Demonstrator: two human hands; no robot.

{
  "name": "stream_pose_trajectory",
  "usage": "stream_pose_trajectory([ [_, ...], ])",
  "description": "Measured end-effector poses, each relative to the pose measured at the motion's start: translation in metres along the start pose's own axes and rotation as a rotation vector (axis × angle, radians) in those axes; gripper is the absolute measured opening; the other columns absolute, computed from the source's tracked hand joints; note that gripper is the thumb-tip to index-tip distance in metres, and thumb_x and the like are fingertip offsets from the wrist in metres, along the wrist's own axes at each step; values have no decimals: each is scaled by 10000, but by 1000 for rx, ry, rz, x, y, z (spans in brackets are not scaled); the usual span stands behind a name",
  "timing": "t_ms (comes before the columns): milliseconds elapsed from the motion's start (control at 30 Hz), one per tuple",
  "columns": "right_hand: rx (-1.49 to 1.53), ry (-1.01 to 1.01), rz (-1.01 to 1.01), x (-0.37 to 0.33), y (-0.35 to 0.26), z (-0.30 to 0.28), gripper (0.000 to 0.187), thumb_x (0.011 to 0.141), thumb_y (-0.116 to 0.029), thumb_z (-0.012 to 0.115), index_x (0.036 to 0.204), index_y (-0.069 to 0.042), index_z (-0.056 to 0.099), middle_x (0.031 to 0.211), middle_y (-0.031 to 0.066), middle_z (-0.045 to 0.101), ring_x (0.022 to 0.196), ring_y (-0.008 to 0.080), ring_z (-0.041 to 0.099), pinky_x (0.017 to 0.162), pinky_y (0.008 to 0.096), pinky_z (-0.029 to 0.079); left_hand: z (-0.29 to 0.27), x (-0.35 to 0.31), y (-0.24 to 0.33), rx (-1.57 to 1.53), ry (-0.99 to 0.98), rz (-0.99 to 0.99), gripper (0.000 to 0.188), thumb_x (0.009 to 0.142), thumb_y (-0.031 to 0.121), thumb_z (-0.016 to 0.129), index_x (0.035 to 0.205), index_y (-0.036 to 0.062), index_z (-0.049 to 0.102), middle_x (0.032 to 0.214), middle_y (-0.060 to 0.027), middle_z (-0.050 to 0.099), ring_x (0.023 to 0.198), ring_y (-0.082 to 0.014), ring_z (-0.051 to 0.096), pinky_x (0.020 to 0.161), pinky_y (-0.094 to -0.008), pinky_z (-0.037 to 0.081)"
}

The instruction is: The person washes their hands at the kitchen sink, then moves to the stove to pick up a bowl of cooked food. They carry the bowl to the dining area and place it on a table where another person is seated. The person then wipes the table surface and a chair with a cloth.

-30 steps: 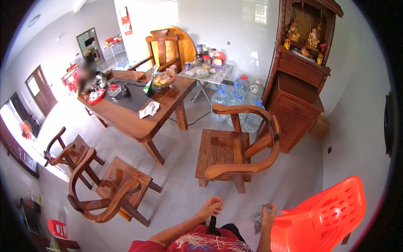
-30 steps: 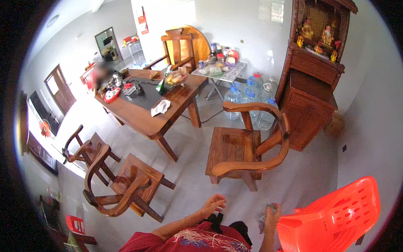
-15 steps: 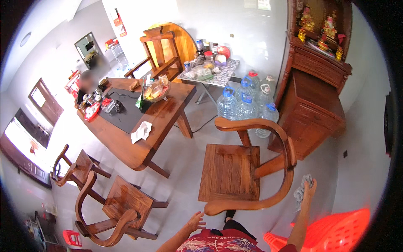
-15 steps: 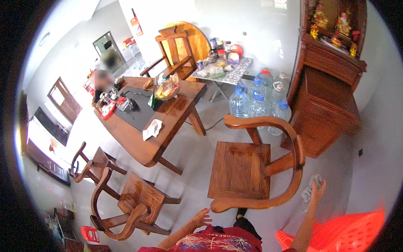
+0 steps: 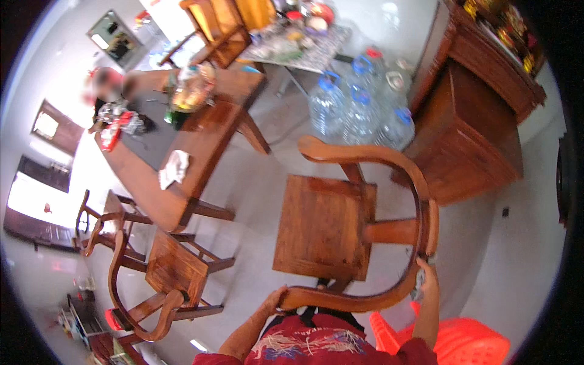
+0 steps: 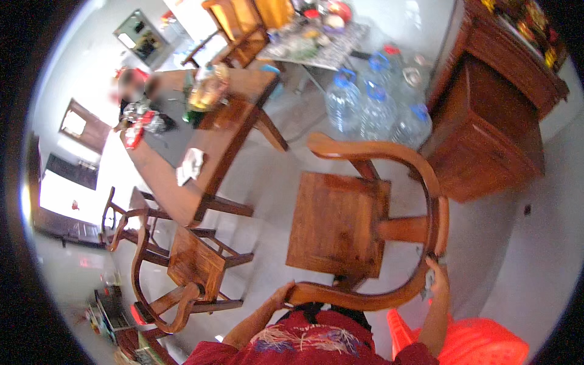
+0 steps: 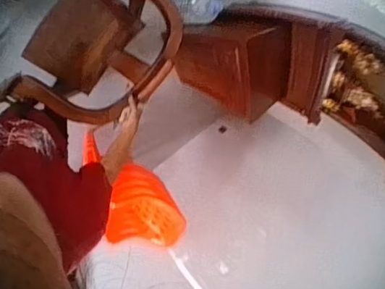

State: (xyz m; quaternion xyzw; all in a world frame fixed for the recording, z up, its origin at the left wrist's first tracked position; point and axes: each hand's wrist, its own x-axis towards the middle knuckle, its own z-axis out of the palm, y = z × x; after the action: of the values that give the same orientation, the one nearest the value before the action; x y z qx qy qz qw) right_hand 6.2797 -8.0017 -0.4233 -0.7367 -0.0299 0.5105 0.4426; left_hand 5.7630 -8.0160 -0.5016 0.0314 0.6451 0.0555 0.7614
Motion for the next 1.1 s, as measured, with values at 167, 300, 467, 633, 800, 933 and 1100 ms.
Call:
stream_pose_trajectory([
  [167,-193,-102,-120,19,-17,-17,574,655,-36,729,1175,-21,485,1009,71,596,853,200,585,772,333,473,-23,32,-2,-59,31,-13,764,745,605,576,1278,79,426,1316,-136,421,1156,-356,445,812,-674,371],
  [300,-166,-268,-53,10,-46,-14,659,625,-26,737,1210,14,435,1064,104,581,995,223,549,855,391,452,-16,31,1,-226,1,119,567,865,496,461,1181,28,513,1145,-170,548,1002,-330,558,775,-527,481],
  [467,147,142,-101,25,-68,-42,506,709,-66,663,1179,0,490,1021,118,593,915,241,580,802,375,471,-19,53,-8,-182,183,278,466,909,405,415,979,1,636,964,-172,625,840,-279,609,747,-384,505],
  [633,96,93,-514,51,-178,24,433,751,-138,642,1139,11,524,969,88,614,857,202,594,769,323,480,13,44,4,360,687,418,531,851,433,409,735,-10,677,789,-206,650,792,-317,625,764,-428,468],
  [800,-430,-67,-607,120,-224,108,446,748,-193,649,1136,-3,539,996,100,609,906,197,571,784,338,457,35,18,26,581,938,207,469,831,433,359,766,128,709,877,-191,650,868,-381,606,784,-477,451],
  [933,-649,-70,-431,171,-203,134,474,752,-286,644,1140,-29,555,1012,101,610,915,211,564,800,357,439,25,25,16,643,887,214,450,834,417,359,779,136,707,896,-178,651,880,-365,609,801,-464,449],
  [1100,-497,-30,-239,184,-192,121,761,659,-478,707,1247,-48,486,1189,112,534,1078,261,490,912,394,369,33,17,20,570,818,143,447,849,402,347,786,140,703,909,-171,649,907,-354,599,808,-453,441],
])
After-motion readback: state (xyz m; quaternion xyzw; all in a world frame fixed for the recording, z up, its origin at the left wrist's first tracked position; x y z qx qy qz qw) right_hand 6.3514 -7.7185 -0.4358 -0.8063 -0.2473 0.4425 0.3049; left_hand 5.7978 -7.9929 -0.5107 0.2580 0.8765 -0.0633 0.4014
